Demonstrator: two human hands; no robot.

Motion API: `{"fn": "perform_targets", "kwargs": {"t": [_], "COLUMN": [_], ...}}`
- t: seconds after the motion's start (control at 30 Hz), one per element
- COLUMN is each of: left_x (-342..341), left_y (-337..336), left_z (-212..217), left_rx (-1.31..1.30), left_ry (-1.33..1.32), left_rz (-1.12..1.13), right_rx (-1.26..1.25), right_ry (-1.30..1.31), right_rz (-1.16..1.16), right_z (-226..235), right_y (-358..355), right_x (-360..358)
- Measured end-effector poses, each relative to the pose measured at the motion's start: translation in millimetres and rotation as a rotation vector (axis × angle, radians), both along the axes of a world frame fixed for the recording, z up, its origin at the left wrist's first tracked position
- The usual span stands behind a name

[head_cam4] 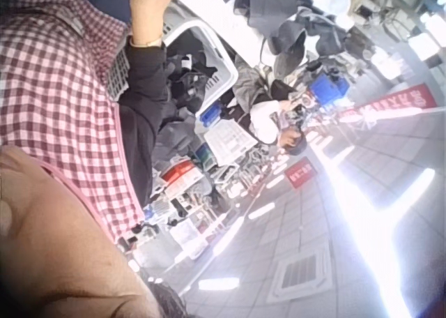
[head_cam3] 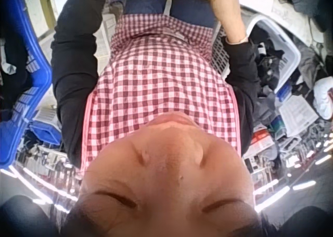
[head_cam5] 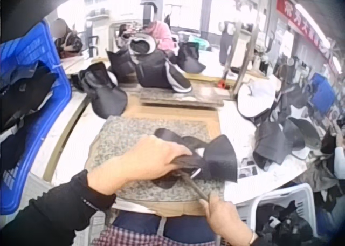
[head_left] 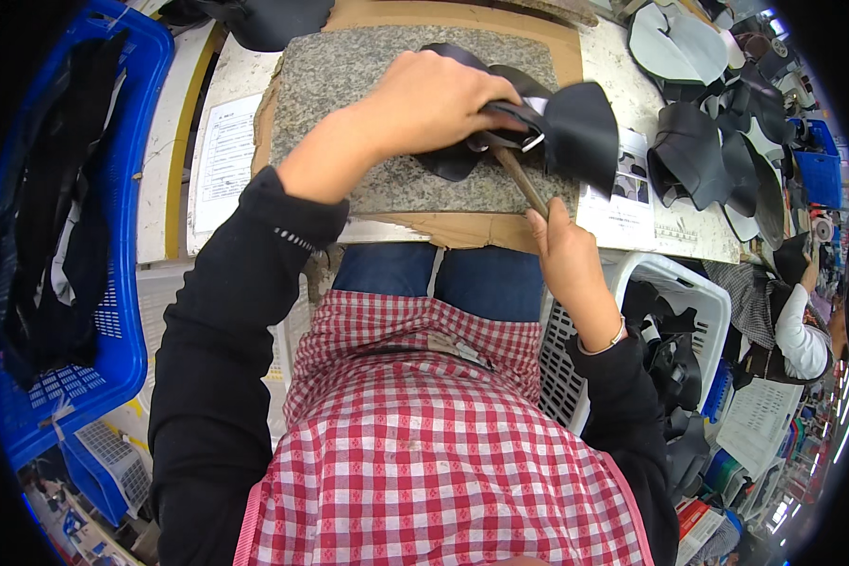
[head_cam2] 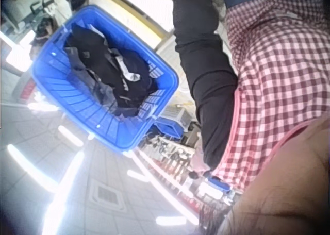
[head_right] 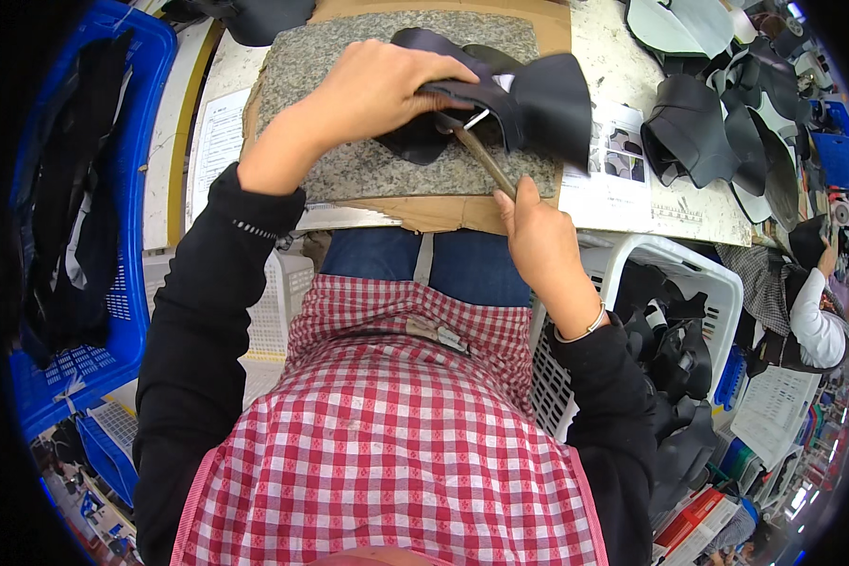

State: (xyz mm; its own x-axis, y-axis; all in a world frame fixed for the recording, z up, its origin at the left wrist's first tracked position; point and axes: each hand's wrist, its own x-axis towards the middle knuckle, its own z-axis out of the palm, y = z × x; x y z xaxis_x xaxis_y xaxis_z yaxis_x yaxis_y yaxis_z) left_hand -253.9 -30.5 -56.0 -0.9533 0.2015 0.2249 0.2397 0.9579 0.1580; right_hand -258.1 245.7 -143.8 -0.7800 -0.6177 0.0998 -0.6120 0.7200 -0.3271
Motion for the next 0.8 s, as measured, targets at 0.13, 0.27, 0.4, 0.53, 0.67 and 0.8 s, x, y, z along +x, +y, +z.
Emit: {"fn": "perform_targets", "kwargs": {"t": [0.13,0.27,0.4,0.53,0.67,0.8], "left_x": [-20,-38,-52,-60,-64,-68], "left_y": [-12,-29,-37,-38,-38,-38], "left_z": [-22,-30,-21,-15,-15,-15], "left_rx": [0.211,0.502,0.854,0.726,0.728,0.743], "left_ry": [0.022,0.067,-0.083,-0.091,-0.054,-0.056], "left_rz": [-0.028,-0.034,-0.155,-0.030,-0.133,-0.024], "right_rx": [-0.061,-0.140,-0.017,0.073,-0.146,0.070], "right_ry": [-0.038,-0.082,-0.147,0.054,-0.132,0.047], "right_rz": [0.051,0.003,0.031,0.125,0.015,0.083], "right_z": [27,51,52,65,71,64], "right_y": [1,0,-26,-29,-25,-26], "right_x": [-8,-9,-20,-34,-37,-47]}}
